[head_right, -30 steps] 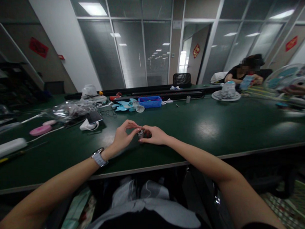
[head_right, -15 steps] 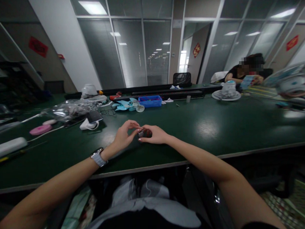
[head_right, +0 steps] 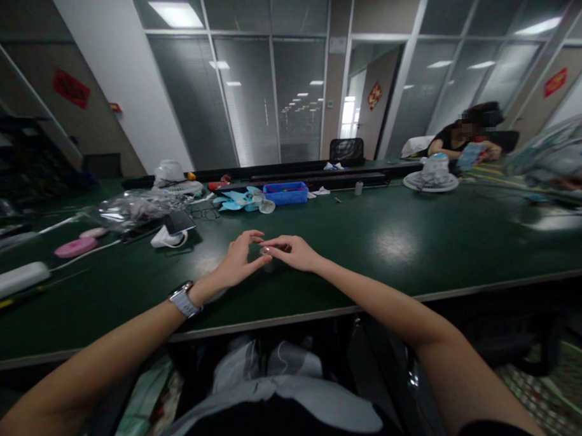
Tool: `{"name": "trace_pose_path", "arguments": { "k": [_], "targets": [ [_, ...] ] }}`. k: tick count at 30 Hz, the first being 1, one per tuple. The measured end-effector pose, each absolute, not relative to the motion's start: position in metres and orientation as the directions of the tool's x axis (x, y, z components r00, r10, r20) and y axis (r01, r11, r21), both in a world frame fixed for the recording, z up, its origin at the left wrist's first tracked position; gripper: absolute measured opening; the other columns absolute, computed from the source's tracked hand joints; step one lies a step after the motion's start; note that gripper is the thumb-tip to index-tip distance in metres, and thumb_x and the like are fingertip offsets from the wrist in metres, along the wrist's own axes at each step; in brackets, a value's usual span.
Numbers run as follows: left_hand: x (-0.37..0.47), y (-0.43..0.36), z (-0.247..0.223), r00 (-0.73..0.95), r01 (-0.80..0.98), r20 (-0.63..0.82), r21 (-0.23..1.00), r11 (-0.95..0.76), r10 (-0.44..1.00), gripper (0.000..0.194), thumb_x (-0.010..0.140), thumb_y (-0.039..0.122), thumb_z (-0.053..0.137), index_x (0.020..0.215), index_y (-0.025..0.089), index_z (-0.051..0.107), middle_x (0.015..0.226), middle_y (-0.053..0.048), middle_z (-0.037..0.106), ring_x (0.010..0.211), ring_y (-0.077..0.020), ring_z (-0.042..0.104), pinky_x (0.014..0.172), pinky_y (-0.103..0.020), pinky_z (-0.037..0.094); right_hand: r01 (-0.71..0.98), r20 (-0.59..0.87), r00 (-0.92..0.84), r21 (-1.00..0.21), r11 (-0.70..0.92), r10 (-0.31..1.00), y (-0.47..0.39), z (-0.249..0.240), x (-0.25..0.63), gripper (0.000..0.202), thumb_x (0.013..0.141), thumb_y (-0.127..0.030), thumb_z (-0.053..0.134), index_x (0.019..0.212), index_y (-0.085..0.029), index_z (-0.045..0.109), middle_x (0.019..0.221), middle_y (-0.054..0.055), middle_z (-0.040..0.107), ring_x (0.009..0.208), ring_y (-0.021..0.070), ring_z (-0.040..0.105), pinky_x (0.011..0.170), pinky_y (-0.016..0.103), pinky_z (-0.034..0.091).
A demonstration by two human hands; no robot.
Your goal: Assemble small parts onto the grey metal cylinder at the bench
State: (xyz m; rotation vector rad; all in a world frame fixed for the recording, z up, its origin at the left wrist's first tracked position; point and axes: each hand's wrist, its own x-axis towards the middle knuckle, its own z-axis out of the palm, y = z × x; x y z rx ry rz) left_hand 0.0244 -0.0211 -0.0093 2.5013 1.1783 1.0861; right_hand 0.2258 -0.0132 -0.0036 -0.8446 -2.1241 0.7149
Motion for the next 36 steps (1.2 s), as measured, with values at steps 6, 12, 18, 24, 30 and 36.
{"name": "trace_pose_path", "arguments": {
  "k": [6, 12, 18, 24, 30, 36],
  "targets": [
    [0.027, -0.02, -0.014, 0.462, 0.583, 0.501, 0.45, -0.676, 0.732, 0.065, 0.074, 0.05, 0.068, 0.125, 0.023, 0.038, 0.109, -0.008, 0.065, 0.108, -0.0284, 0.059, 0.095, -0.048, 0.033, 0.338, 0.437, -0.513, -0.687, 0.643, 0.738, -0.015, -0.001, 0.225, 0.033, 0.085, -0.038, 0.059, 0.109, -0.018, 0.07, 0.096, 0.006, 0.069, 0.078, 0.0137, 0.06, 0.07, 0.026, 0.045],
    [0.028, -0.021, -0.012, 0.487, 0.546, 0.485, 0.479, -0.687, 0.726, 0.064, 0.075, 0.046, 0.069, 0.125, 0.023, 0.037, 0.103, -0.006, 0.068, 0.102, -0.0263, 0.063, 0.095, -0.046, 0.033, 0.346, 0.433, -0.445, -0.723, 0.597, 0.784, -0.014, 0.0, 0.224, 0.031, 0.081, -0.039, 0.063, 0.097, -0.014, 0.072, 0.09, 0.006, 0.071, 0.072, 0.0132, 0.06, 0.066, 0.026, 0.046],
    [0.028, -0.022, -0.011, 0.485, 0.561, 0.49, 0.461, -0.687, 0.724, 0.064, 0.074, 0.046, 0.07, 0.125, 0.022, 0.038, 0.103, -0.007, 0.067, 0.1, -0.0261, 0.064, 0.093, -0.045, 0.036, 0.366, 0.476, -0.408, -0.696, 0.618, 0.779, -0.015, 0.0, 0.22, 0.029, 0.081, -0.04, 0.063, 0.091, -0.015, 0.072, 0.087, 0.006, 0.07, 0.072, 0.0138, 0.061, 0.068, 0.027, 0.048],
    [0.028, -0.02, -0.013, 0.429, 0.63, 0.508, 0.424, -0.651, 0.747, 0.063, 0.072, 0.049, 0.07, 0.122, 0.024, 0.041, 0.1, -0.006, 0.067, 0.1, -0.0288, 0.062, 0.089, -0.045, 0.038, 0.336, 0.51, -0.361, -0.71, 0.618, 0.781, -0.003, 0.002, 0.232, 0.029, 0.085, -0.041, 0.059, 0.098, -0.018, 0.071, 0.097, 0.006, 0.07, 0.085, 0.0161, 0.063, 0.075, 0.029, 0.047],
    [0.024, -0.018, -0.012, 0.346, 0.704, 0.5, 0.422, -0.572, 0.794, 0.059, 0.074, 0.051, 0.068, 0.12, 0.023, 0.045, 0.1, -0.007, 0.067, 0.104, -0.0313, 0.058, 0.086, -0.045, 0.038, 0.503, 0.289, -0.598, -0.59, 0.631, 0.748, 0.022, -0.011, 0.264, 0.031, 0.081, -0.044, 0.064, 0.099, -0.021, 0.074, 0.09, 0.005, 0.063, 0.078, 0.0141, 0.056, 0.071, 0.027, 0.045],
    [0.02, -0.018, -0.012, 0.345, 0.735, 0.45, 0.416, -0.535, 0.824, 0.059, 0.07, 0.054, 0.07, 0.116, 0.023, 0.049, 0.098, -0.008, 0.067, 0.099, -0.0321, 0.056, 0.082, -0.044, 0.04, 0.548, 0.214, -0.657, -0.522, 0.653, 0.722, 0.025, -0.011, 0.267, 0.032, 0.08, -0.046, 0.065, 0.103, -0.026, 0.073, 0.093, 0.005, 0.055, 0.084, 0.016, 0.053, 0.074, 0.029, 0.044]
  ]
}}
